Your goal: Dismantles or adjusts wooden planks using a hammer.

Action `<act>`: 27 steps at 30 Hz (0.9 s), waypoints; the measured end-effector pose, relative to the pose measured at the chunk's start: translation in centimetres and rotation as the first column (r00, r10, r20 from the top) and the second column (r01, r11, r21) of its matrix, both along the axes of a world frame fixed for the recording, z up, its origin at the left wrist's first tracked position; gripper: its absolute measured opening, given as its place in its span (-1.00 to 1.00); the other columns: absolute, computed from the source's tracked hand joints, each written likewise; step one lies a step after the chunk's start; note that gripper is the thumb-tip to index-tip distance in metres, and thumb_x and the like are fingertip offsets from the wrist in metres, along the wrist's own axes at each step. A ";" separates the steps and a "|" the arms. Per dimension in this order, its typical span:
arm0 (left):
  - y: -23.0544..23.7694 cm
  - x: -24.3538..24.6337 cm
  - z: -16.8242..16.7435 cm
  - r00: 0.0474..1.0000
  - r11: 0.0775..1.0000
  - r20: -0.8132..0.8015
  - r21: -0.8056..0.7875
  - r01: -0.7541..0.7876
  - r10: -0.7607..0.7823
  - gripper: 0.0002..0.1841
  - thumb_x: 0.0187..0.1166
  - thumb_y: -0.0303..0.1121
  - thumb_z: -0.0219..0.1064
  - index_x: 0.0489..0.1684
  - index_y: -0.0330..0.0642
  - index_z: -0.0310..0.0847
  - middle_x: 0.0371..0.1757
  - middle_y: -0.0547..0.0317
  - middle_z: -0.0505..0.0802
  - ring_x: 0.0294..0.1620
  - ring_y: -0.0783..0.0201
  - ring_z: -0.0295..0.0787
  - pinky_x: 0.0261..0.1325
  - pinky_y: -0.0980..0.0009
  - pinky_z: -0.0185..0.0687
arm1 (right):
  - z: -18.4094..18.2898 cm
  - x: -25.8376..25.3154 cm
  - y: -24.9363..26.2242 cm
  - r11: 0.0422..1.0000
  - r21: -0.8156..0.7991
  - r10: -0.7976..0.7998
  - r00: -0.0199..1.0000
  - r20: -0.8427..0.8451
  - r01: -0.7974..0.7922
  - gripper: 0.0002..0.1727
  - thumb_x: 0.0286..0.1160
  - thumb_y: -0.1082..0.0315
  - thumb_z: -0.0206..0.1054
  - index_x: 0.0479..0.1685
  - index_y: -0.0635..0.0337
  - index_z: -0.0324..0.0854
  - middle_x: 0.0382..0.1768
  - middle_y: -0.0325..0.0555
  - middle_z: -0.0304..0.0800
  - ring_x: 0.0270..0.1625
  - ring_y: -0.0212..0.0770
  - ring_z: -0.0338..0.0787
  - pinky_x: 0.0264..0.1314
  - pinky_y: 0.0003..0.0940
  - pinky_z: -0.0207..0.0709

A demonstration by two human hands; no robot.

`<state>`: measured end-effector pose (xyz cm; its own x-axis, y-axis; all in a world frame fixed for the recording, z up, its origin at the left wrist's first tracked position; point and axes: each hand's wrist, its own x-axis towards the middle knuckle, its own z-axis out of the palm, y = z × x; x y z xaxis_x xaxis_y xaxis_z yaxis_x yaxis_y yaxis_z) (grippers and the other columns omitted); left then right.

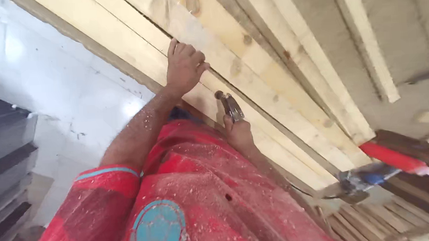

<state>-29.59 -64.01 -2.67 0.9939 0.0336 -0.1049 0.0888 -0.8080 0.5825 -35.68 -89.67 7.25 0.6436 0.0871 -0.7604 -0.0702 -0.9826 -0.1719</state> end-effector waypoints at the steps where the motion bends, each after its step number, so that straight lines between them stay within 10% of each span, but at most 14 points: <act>1: 1.1 0.3 0.6 0.998 0.995 0.053 -0.097 -0.034 0.040 -0.64 0.75 -0.01 0.19 -0.03 -0.01 0.85 0.03 0.11 0.88 0.35 0.05 0.71 0.78 -0.13 0.09 | 0.0 0.2 0.1 1.000 -0.009 -0.005 1.000 -0.008 0.005 -0.24 0.78 -0.26 -0.22 0.14 0.26 0.65 -0.27 0.13 0.81 -0.14 0.15 0.86 -0.09 0.20 0.67; 4: 7.5 1.3 2.9 0.980 0.979 0.126 -0.153 -0.132 0.152 -0.65 0.76 -0.16 0.19 0.00 -0.21 0.84 0.11 -0.09 0.87 0.34 -0.03 0.72 0.53 0.08 0.52 | 0.3 0.8 0.8 1.000 -0.026 -0.006 1.000 -0.022 0.005 -0.25 0.79 -0.25 -0.21 0.22 0.27 0.61 -0.25 0.14 0.81 -0.14 0.17 0.86 -0.09 0.21 0.66; 10: 21.3 5.2 1.2 0.990 0.969 -0.102 0.239 -0.071 0.097 -0.30 0.59 0.42 0.00 0.13 0.00 0.74 0.34 -0.12 0.73 0.57 -0.26 0.45 0.71 -0.38 -0.05 | 4.8 3.8 5.7 0.992 -0.127 -0.015 0.987 -0.159 -0.005 -0.29 0.80 -0.29 -0.17 -0.05 0.23 0.58 -0.38 0.06 0.68 -0.27 0.08 0.78 -0.22 0.14 0.61; 21: 22.4 4.6 -0.2 0.995 0.994 0.012 0.039 -0.104 0.104 -0.38 0.60 0.37 0.08 -0.02 0.03 0.79 0.27 -0.16 0.78 0.47 -0.26 0.57 0.62 -0.38 0.07 | 12.1 10.5 28.3 0.866 0.448 0.073 0.944 0.323 -0.221 -0.46 0.86 -0.15 -0.11 -0.10 0.12 0.55 -0.60 -0.32 0.60 -0.67 -0.38 0.63 -0.74 -0.31 0.57; 27: 22.7 5.0 0.2 0.997 0.998 -0.073 -0.054 -0.029 0.025 -0.42 0.64 0.31 0.13 0.03 -0.03 0.73 0.19 -0.05 0.79 0.44 -0.21 0.58 0.65 -0.42 0.01 | 8.1 9.4 26.9 0.916 -0.269 0.207 0.925 -0.319 -0.298 -0.38 0.86 -0.16 -0.13 -0.15 0.21 0.59 -0.44 0.08 0.66 -0.36 0.10 0.77 -0.32 0.16 0.63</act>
<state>-24.61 -41.35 -2.45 0.9824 0.0522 -0.1793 0.1536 -0.7718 0.6170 -26.31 -62.77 15.37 0.3898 -0.0488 -0.9196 0.1869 -0.9736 0.1309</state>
